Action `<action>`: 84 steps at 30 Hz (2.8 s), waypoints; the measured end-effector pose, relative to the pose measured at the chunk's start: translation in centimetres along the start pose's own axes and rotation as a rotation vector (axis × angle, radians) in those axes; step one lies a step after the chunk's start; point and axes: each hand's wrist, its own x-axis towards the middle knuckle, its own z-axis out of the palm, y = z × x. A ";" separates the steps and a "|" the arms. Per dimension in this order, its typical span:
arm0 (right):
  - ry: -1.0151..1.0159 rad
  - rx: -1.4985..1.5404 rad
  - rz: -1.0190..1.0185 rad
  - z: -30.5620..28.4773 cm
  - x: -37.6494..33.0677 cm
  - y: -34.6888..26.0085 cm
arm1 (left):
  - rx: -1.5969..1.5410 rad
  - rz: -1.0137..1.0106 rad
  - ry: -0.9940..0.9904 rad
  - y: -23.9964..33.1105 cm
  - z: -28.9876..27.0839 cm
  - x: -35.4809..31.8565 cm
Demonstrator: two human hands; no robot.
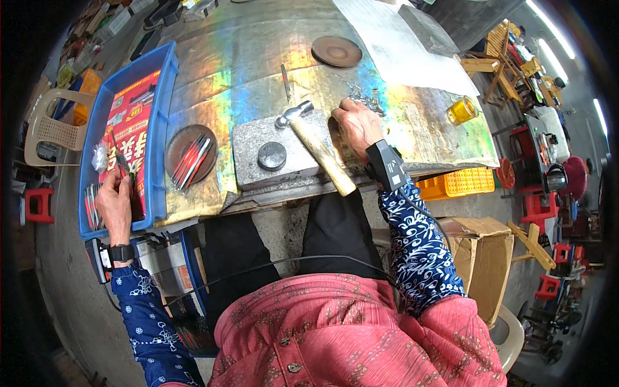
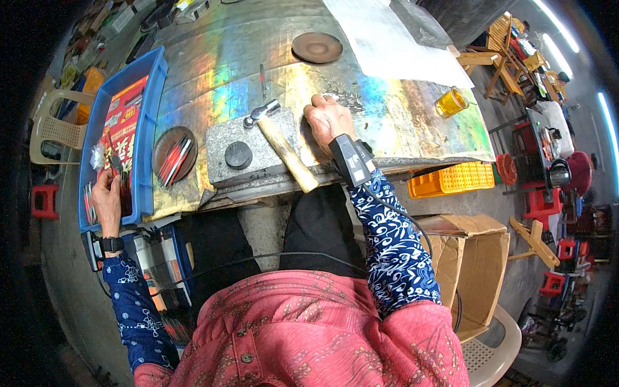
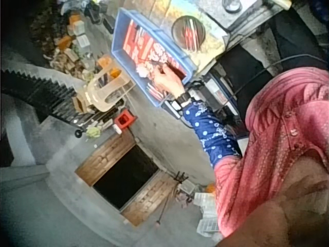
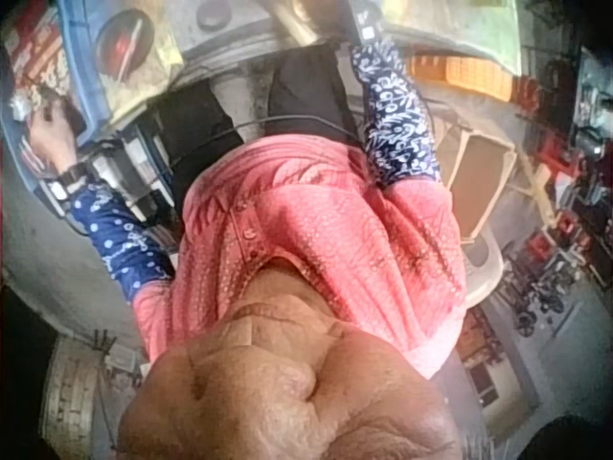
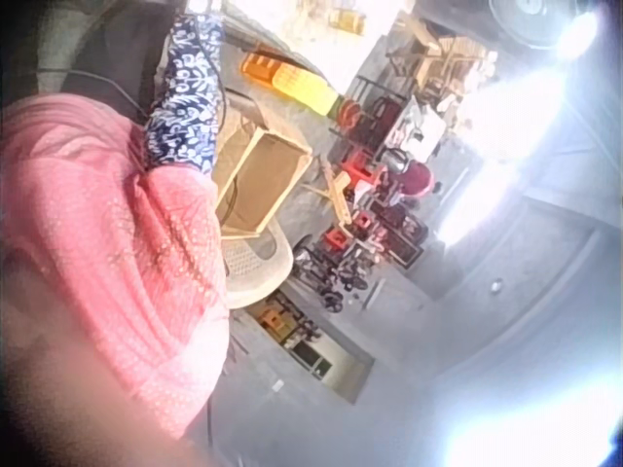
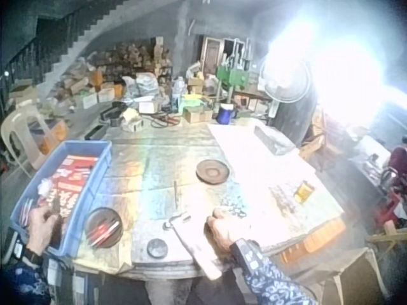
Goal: The person repeatedly picks up small metal pins, places them on a metal block, and strikes them with a hammer to shape the ends. The person uses tweezers to hold the pins and a hammer to strike them. The shaped pins are placed on the table.
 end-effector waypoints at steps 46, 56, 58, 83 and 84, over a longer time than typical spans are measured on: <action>0.185 0.886 0.255 -9.7 -5.0 -7.8 | -1.255 -0.028 -0.265 21.0 5.6 -7.4; 0.133 1.296 0.239 -8.8 -5.6 -14.7 | -1.729 -0.252 -0.499 21.9 3.2 -9.5; 0.155 1.314 0.250 -8.7 -5.5 -15.1 | -1.751 -0.297 -0.521 22.0 2.9 -9.8; 0.277 1.163 0.315 -7.4 -6.5 -16.8 | -1.854 -0.328 -0.436 22.5 3.6 -11.2; 0.282 1.178 0.338 -7.2 -6.4 -16.9 | -1.852 -0.310 -0.421 22.5 3.7 -11.3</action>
